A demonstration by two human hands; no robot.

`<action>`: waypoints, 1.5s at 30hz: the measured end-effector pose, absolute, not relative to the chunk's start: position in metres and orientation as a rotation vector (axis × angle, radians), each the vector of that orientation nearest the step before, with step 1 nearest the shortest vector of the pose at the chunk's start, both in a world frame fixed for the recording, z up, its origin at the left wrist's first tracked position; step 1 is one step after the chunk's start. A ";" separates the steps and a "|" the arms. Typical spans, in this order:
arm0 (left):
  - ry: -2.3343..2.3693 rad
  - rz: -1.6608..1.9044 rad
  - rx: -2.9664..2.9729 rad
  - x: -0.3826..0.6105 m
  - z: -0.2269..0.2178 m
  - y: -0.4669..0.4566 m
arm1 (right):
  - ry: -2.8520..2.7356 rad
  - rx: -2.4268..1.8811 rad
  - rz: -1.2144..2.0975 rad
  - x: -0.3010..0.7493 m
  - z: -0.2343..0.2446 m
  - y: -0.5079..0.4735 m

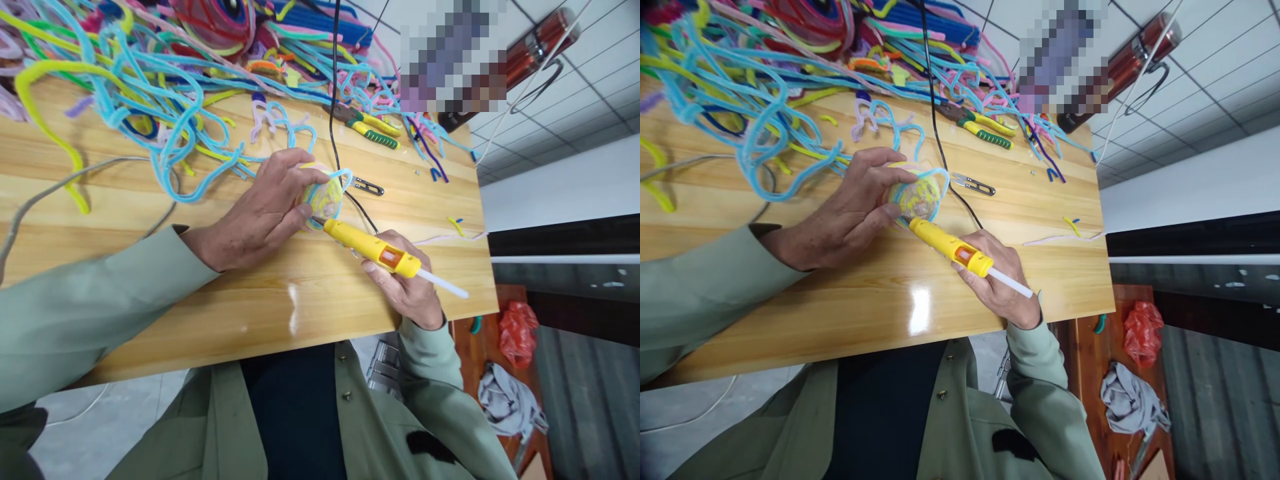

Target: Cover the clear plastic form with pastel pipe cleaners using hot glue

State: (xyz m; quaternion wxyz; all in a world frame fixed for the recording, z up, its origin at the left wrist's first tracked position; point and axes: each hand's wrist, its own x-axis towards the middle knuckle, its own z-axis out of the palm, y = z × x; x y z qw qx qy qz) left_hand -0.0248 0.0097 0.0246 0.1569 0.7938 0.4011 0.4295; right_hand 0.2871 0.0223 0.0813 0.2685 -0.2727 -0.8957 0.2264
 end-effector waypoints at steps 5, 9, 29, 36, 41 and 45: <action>1.151 1.246 2.259 -0.024 0.023 0.010 | -2.413 -0.712 0.597 0.285 0.081 0.022; 1.176 1.234 2.251 -0.023 0.021 0.010 | -2.416 -0.729 0.612 0.285 0.081 0.022; 1.225 1.090 2.259 -0.024 0.030 0.006 | -2.396 -0.731 0.633 0.289 0.079 0.023; 1.263 1.077 2.223 -0.024 0.031 0.006 | -2.402 -0.793 0.656 0.299 0.078 0.027; 1.263 1.078 2.239 -0.025 0.031 0.006 | -2.412 -0.772 0.642 0.298 0.077 0.026; 1.274 1.081 2.242 -0.025 0.029 0.006 | -2.423 -0.769 0.635 0.297 0.078 0.025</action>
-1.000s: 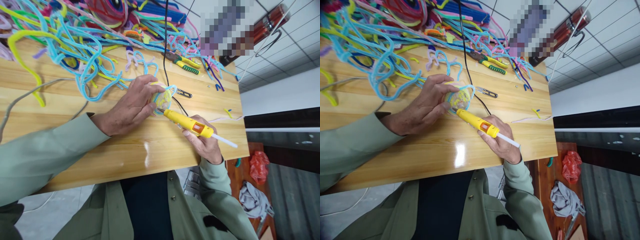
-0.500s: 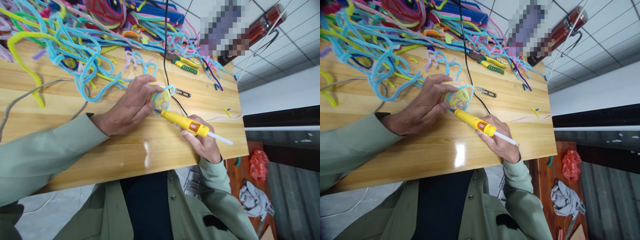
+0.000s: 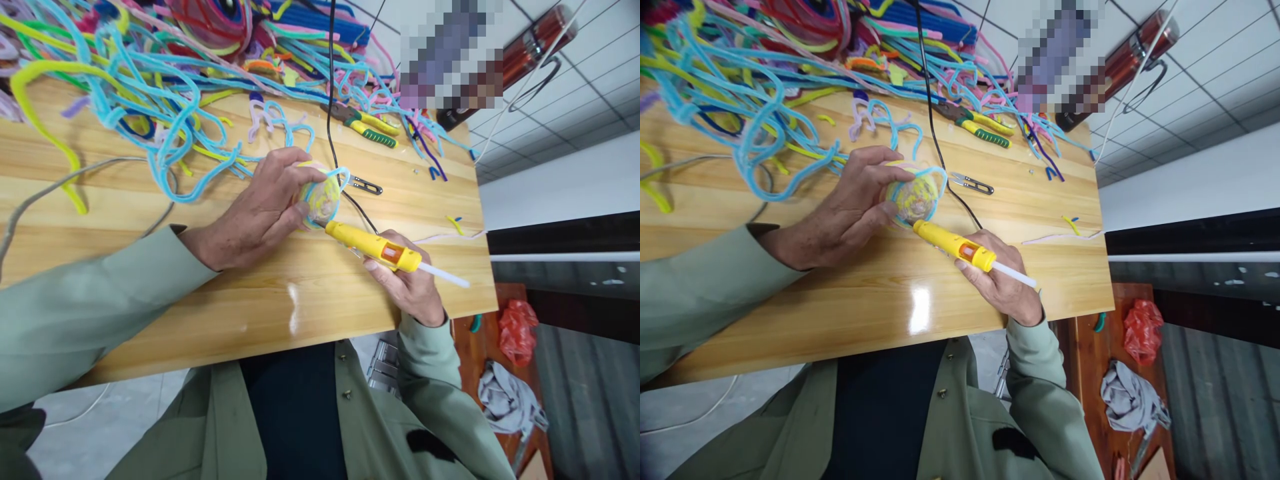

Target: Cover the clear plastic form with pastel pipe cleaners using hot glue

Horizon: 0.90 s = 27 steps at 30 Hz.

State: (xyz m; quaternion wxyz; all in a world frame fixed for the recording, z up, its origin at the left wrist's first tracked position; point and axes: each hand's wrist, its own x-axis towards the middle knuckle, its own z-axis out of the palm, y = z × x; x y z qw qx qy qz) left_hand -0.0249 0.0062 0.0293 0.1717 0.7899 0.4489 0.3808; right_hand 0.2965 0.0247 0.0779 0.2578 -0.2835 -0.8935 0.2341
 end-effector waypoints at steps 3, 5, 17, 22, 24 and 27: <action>1.279 1.095 2.234 -0.024 0.028 0.007 | -2.415 -0.757 0.626 0.295 0.078 0.024; 1.267 1.123 2.238 -0.024 0.028 0.007 | -2.411 -0.755 0.627 0.295 0.078 0.024; 1.251 1.123 2.265 -0.025 0.028 0.008 | -2.426 -0.787 0.613 0.294 0.077 0.022; 1.203 1.189 2.286 -0.024 0.026 0.008 | -2.416 -0.784 0.627 0.294 0.077 0.022; 1.217 1.176 2.248 -0.023 0.027 0.008 | -2.410 -0.785 0.636 0.293 0.077 0.022; 1.239 1.155 2.208 -0.023 0.028 0.008 | -2.412 -0.787 0.641 0.293 0.077 0.022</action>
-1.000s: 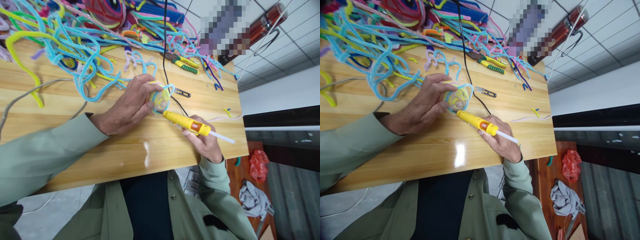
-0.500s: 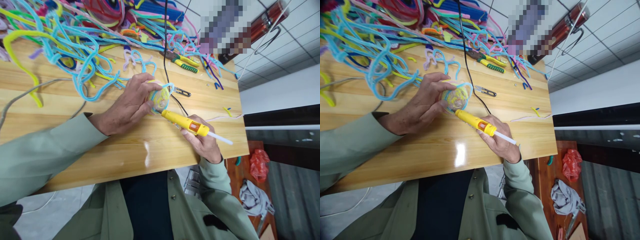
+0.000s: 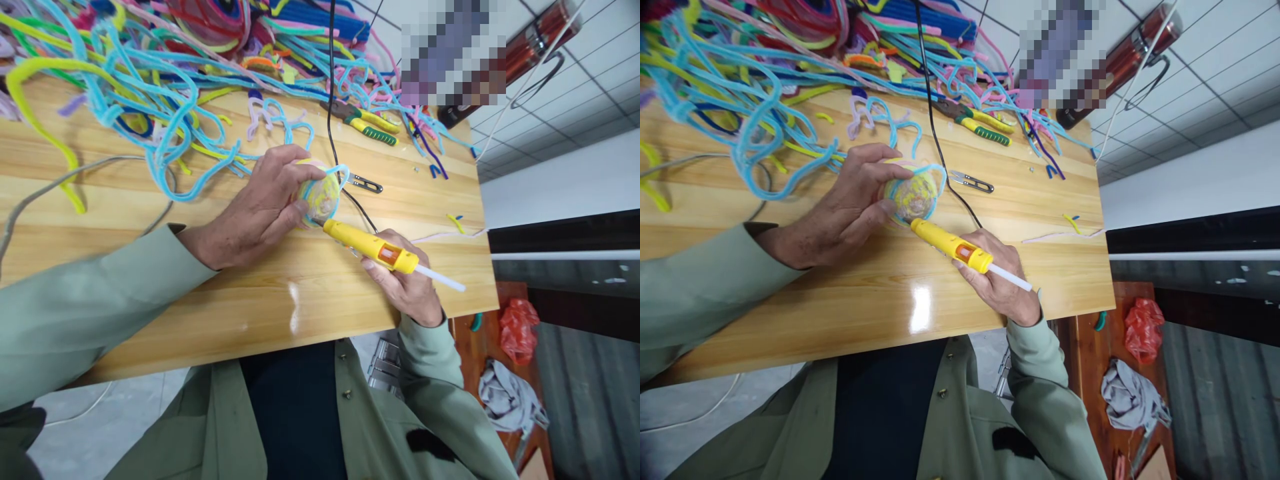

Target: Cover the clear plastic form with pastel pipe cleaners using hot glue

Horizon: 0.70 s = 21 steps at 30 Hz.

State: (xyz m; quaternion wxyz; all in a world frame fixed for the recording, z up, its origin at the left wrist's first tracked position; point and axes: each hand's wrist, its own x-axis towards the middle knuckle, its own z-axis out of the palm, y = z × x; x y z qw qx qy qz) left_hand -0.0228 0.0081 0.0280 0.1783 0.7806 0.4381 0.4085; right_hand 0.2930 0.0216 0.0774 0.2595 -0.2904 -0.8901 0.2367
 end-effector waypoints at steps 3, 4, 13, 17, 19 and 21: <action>1.264 1.124 2.199 -0.022 0.030 0.008 | -2.414 -0.778 0.629 0.292 0.078 0.022; 1.268 1.110 2.202 -0.022 0.031 0.007 | -2.414 -0.772 0.625 0.292 0.078 0.022; 1.250 1.131 2.270 -0.024 0.029 0.007 | -2.416 -0.772 0.622 0.293 0.076 0.022; 1.260 1.114 2.245 -0.024 0.029 0.007 | -2.412 -0.769 0.622 0.293 0.076 0.022; 1.267 1.096 2.235 -0.024 0.029 0.007 | -2.406 -0.757 0.625 0.292 0.076 0.022; 1.272 1.092 2.228 -0.024 0.029 0.007 | -2.405 -0.750 0.622 0.292 0.076 0.022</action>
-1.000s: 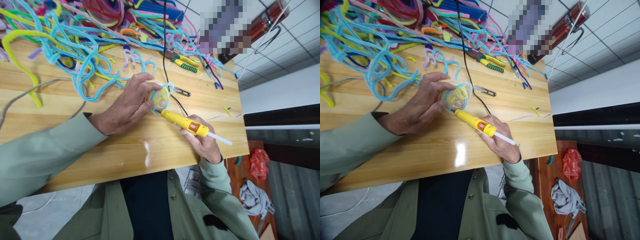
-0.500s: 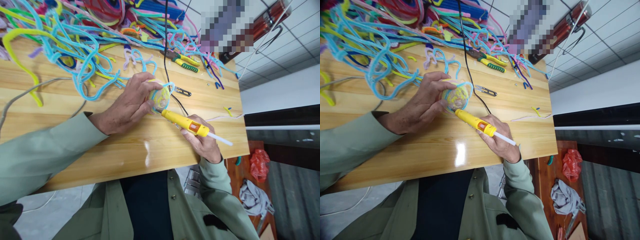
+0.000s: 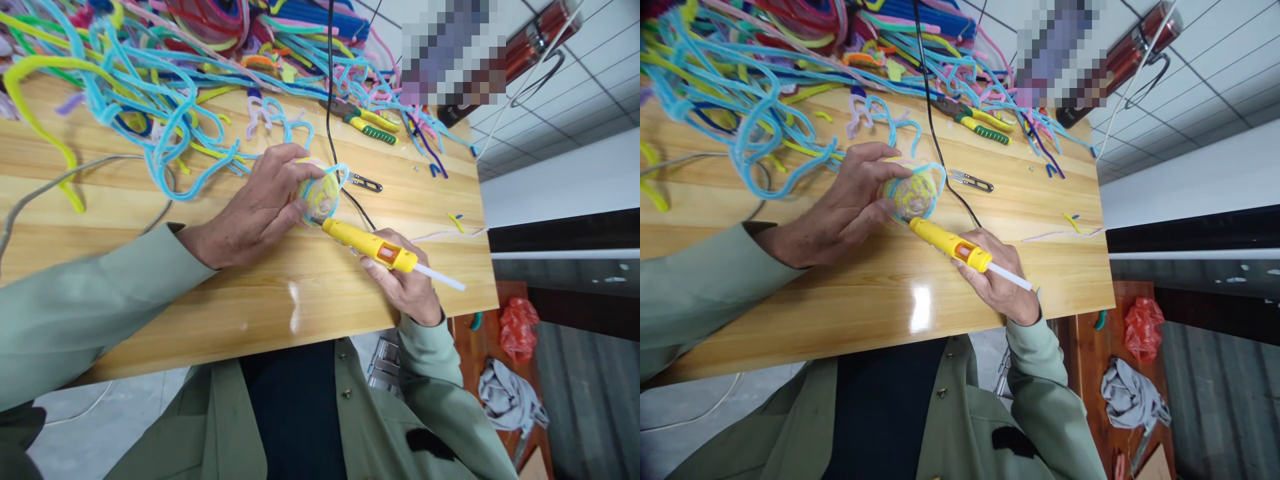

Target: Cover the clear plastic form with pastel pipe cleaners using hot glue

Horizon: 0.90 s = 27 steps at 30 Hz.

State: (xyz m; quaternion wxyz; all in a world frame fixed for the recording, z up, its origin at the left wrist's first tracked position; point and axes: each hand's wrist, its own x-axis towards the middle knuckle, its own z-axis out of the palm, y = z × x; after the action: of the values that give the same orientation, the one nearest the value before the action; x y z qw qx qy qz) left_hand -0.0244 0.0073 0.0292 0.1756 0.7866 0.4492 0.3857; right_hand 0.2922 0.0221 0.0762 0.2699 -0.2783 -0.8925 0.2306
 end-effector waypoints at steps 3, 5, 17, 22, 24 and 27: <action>1.261 1.105 2.230 -0.024 0.029 0.008 | -2.413 -0.753 0.616 0.292 0.076 0.022; 1.269 1.112 2.222 -0.023 0.028 0.008 | -2.416 -0.757 0.616 0.293 0.076 0.022; 1.249 1.100 2.225 -0.026 0.026 0.011 | -2.401 -0.761 0.642 0.290 0.076 0.022; 1.263 1.108 2.223 -0.024 0.025 0.010 | -2.374 -0.803 0.650 0.295 0.075 0.022; 1.263 1.107 2.222 -0.024 0.025 0.009 | -2.357 -0.828 0.648 0.297 0.074 0.023; 1.255 1.116 2.238 -0.024 0.026 0.008 | -2.365 -0.802 0.661 0.297 0.074 0.023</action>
State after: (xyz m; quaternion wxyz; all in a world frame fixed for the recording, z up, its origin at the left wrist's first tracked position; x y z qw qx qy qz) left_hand -0.0235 0.0080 0.0264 0.1709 0.7880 0.4420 0.3929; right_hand 0.2965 0.0229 0.0739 0.2756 -0.2985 -0.8800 0.2460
